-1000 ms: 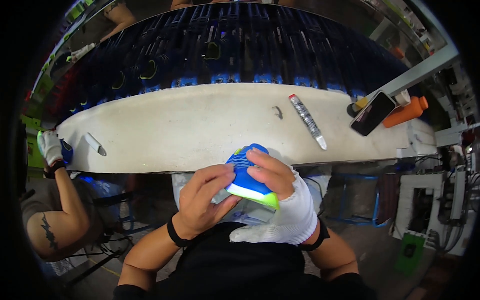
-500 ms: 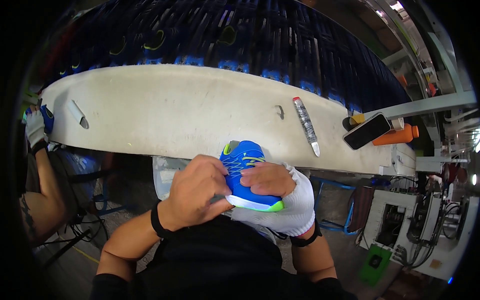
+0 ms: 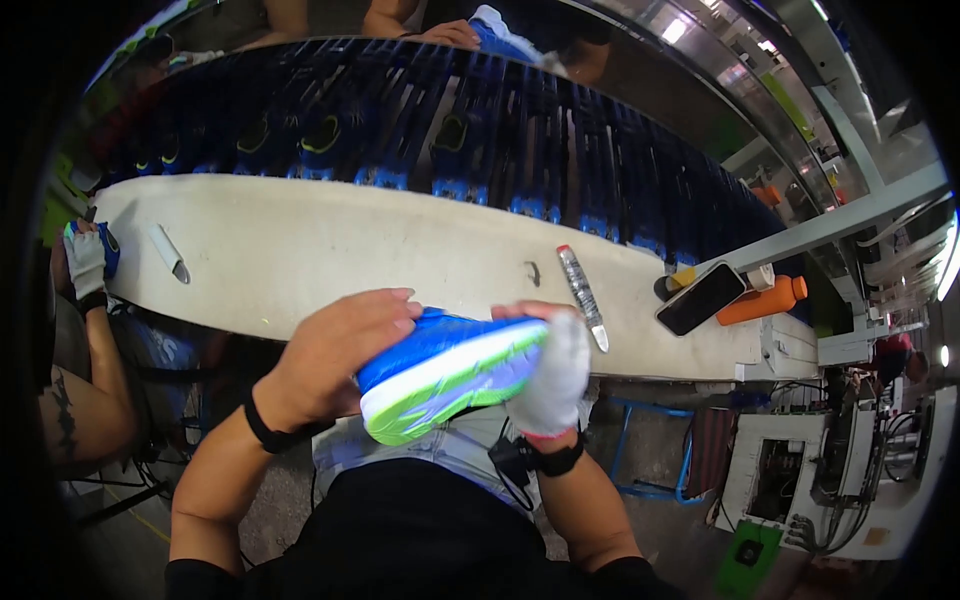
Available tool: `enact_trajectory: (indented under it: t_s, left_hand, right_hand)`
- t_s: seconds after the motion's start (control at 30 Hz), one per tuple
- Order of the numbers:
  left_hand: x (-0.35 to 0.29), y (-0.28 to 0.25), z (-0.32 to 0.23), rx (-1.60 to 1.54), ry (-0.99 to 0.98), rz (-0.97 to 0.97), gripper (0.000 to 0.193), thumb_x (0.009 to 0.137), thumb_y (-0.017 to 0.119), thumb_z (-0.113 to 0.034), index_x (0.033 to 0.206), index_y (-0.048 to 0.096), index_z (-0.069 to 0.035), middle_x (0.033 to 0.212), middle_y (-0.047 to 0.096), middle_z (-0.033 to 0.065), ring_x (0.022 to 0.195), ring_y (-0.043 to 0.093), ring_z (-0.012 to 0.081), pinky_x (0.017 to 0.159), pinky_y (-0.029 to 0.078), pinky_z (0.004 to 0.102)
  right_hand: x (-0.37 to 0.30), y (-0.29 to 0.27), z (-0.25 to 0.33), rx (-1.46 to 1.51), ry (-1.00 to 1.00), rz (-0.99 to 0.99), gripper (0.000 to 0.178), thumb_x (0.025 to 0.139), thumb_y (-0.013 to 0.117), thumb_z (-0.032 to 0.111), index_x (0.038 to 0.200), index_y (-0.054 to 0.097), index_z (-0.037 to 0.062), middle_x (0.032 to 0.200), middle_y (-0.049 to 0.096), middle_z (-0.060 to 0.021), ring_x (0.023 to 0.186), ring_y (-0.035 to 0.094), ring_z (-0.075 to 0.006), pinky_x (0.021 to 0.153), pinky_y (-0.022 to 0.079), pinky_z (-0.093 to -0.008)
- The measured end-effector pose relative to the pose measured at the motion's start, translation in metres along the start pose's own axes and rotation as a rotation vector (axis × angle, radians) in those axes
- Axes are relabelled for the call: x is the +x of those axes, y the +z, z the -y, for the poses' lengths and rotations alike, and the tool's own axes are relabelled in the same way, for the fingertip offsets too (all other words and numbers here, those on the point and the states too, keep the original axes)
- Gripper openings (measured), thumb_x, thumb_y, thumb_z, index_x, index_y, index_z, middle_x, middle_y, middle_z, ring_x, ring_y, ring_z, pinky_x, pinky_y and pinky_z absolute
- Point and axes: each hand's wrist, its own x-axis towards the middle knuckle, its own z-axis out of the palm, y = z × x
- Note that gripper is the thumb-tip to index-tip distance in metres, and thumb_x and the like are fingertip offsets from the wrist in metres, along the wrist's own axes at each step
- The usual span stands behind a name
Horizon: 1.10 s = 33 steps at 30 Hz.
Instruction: The person picks up a shoe and a sole from the conveyor, presses the sole onto the shoe by hand, and trims the edges with a knife. They then place the assembled shoe back onto the conveyor and repeat the process.
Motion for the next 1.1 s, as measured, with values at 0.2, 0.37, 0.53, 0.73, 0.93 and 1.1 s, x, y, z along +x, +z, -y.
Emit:
enact_trajectory:
  t_s: [0.2, 0.37, 0.53, 0.73, 0.93, 1.1]
  left_hand:
    - [0.033, -0.021, 0.017, -0.089, -0.204, 0.165, 0.076, 0.079, 0.095, -0.036, 0.14, 0.062, -0.004, 0.121, 0.074, 0.023, 0.108, 0.073, 0.0435, 0.093, 0.06, 0.0463]
    - [0.053, -0.021, 0.023, -0.221, -0.402, 0.239, 0.075, 0.077, 0.095, -0.034, 0.138, 0.058, -0.007, 0.108, 0.077, 0.0248, 0.098, 0.074, 0.0481, 0.087, 0.06, 0.0493]
    - [0.044, -0.017, 0.045, -0.16, -0.563, 0.206, 0.079, 0.075, 0.098, -0.039, 0.132, 0.058, -0.002, 0.105, 0.076, 0.0299, 0.099, 0.075, 0.0489, 0.089, 0.06, 0.0492]
    - [0.077, -0.016, 0.037, -0.076, -0.583, 0.321, 0.076, 0.075, 0.098, -0.04, 0.126, 0.059, 0.001, 0.102, 0.077, 0.0289, 0.097, 0.076, 0.0479, 0.088, 0.061, 0.0487]
    - [0.106, 0.008, 0.01, 0.129, -0.389, 0.369, 0.067, 0.077, 0.095, -0.044, 0.112, 0.06, 0.001, 0.087, 0.076, 0.0225, 0.086, 0.076, 0.0444, 0.08, 0.061, 0.0505]
    - [0.109, 0.032, -0.011, 0.171, -0.198, 0.28, 0.062, 0.078, 0.093, -0.042, 0.112, 0.062, -0.001, 0.09, 0.076, 0.017, 0.085, 0.077, 0.0368, 0.073, 0.062, 0.0444]
  right_hand:
    - [0.044, 0.039, 0.011, -0.318, -0.076, 0.549, 0.1, 0.081, 0.095, 0.041, 0.158, 0.048, 0.0004, 0.163, 0.05, -0.0224, 0.151, 0.05, -0.034, 0.126, 0.037, -0.046]
    - [0.069, 0.061, -0.017, -0.079, -0.067, 0.375, 0.057, 0.097, 0.078, 0.023, 0.144, 0.053, 0.0017, 0.153, 0.058, -0.0236, 0.143, 0.056, -0.0308, 0.123, 0.041, -0.0466]
    - [0.075, 0.062, -0.054, 0.58, -0.132, 0.114, 0.041, 0.111, 0.059, 0.04, 0.134, 0.052, 0.0063, 0.116, 0.058, -0.0085, 0.11, 0.059, -0.0202, 0.102, 0.05, -0.0407]
    - [0.077, 0.058, -0.03, -0.014, -0.082, 0.239, 0.054, 0.112, 0.056, 0.056, 0.14, 0.051, 0.0103, 0.128, 0.05, -0.0059, 0.12, 0.051, -0.0183, 0.111, 0.041, -0.0363]
    - [0.069, 0.034, -0.015, -0.076, -0.054, 0.224, 0.055, 0.113, 0.051, 0.06, 0.136, 0.05, 0.0101, 0.129, 0.05, -0.0071, 0.125, 0.051, -0.0192, 0.115, 0.039, -0.0367]
    - [0.057, 0.002, -0.005, 0.032, 0.073, 0.189, 0.075, 0.11, 0.048, 0.066, 0.154, 0.045, 0.0055, 0.142, 0.054, -0.0121, 0.133, 0.054, -0.0226, 0.11, 0.049, -0.0404]
